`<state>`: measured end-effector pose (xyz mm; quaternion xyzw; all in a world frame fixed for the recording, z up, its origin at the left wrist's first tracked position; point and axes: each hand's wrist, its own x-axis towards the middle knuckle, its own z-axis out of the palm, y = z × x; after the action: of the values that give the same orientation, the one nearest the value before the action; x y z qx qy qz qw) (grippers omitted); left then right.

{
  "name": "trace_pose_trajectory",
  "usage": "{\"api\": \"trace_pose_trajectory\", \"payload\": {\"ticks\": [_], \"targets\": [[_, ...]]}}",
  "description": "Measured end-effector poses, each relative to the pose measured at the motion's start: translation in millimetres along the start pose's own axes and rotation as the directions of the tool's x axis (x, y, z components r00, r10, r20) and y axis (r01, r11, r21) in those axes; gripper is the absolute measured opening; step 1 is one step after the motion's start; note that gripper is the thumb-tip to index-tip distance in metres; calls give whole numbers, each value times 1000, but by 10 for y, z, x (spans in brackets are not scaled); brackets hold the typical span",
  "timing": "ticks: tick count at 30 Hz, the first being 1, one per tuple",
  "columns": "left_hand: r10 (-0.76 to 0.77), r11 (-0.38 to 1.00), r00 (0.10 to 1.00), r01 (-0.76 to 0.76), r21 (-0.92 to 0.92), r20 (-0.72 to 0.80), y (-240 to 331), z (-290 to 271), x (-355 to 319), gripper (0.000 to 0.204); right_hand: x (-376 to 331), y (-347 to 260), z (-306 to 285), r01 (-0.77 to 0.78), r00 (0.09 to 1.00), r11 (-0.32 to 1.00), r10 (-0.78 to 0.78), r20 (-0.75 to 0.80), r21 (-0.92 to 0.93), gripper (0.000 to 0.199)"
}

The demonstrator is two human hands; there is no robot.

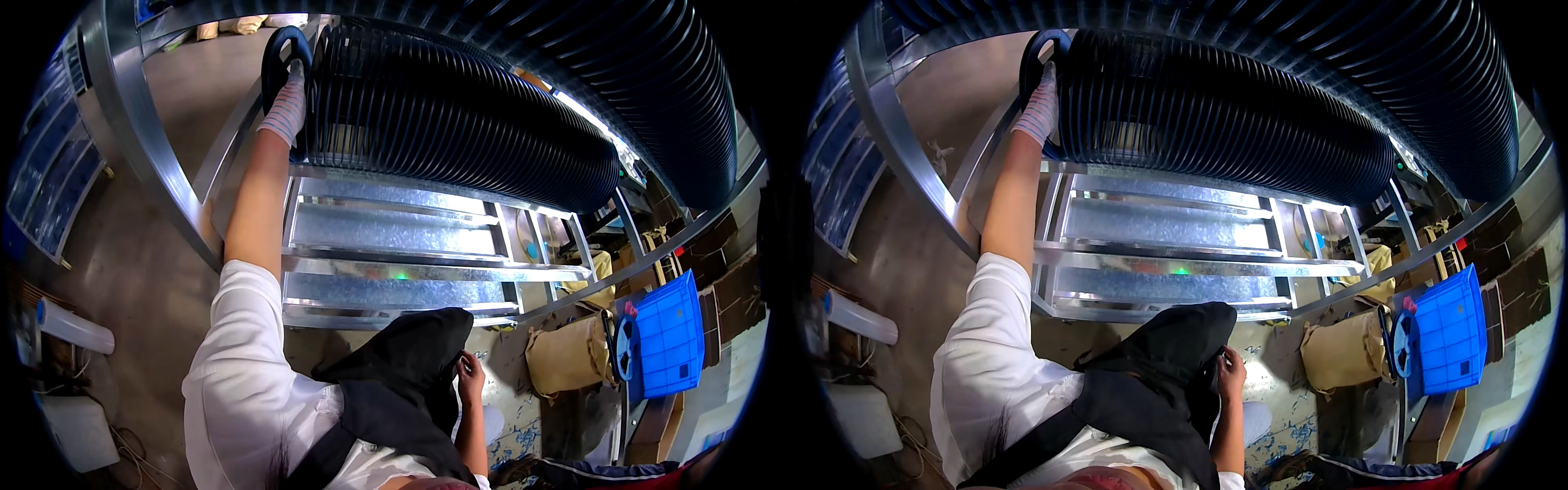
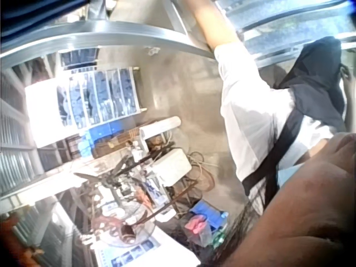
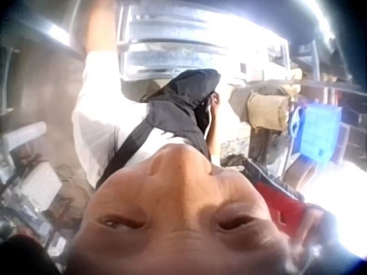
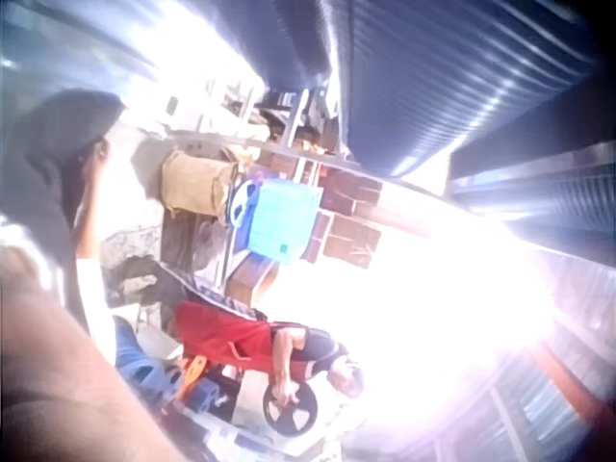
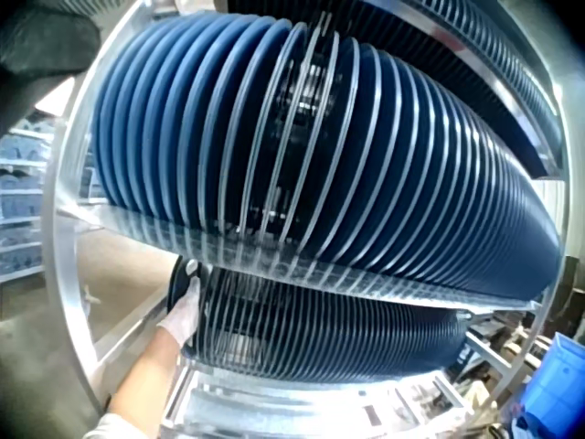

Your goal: The person sits on the floor in a workshop and repeatedly picks up blue plastic reel-like parts from a nearby pile. They place each part onto a vertical metal rack, stacking them one by one. The person wears gloves and handles the parts with both hands, occasionally adjusting the stack on the rack.

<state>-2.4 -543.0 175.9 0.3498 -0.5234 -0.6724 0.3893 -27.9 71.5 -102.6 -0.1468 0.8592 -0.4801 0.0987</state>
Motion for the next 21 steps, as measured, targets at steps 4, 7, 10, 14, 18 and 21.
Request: {"api": "trace_pose_trajectory", "payload": {"ticks": [4, 7, 10, 14, 18, 21], "targets": [[104, 980, 977, -68, -189, 189, 222, 71, -437, 77, -29, 174, 26, -2, 1000, 1000, 2, -4, 15, 30], [179, 965, 941, -111, -237, 287, 377, 74, -637, 67, -51, 66, 61, -1, 1000, 999, 1, 15, 53, 30], [304, 952, 909, -279, -126, 285, 405, 104, -435, 57, -62, 104, 100, -40, 999, 991, 43, -16, 130, 29], [706, 343, 615, -730, 591, 351, 14, 320, -414, 47, -228, 202, -88, -42, 999, 991, 42, -4, -125, 31], [882, -463, -169, -483, 743, 440, 179, 506, -1793, 40, 7, 226, -263, 84, 989, 980, -104, -104, -181, 32], [837, -540, -296, -586, 604, 460, -679, 1262, -2636, 35, -591, 701, -503, -63, 947, 983, 5, -321, -171, 31]]}}
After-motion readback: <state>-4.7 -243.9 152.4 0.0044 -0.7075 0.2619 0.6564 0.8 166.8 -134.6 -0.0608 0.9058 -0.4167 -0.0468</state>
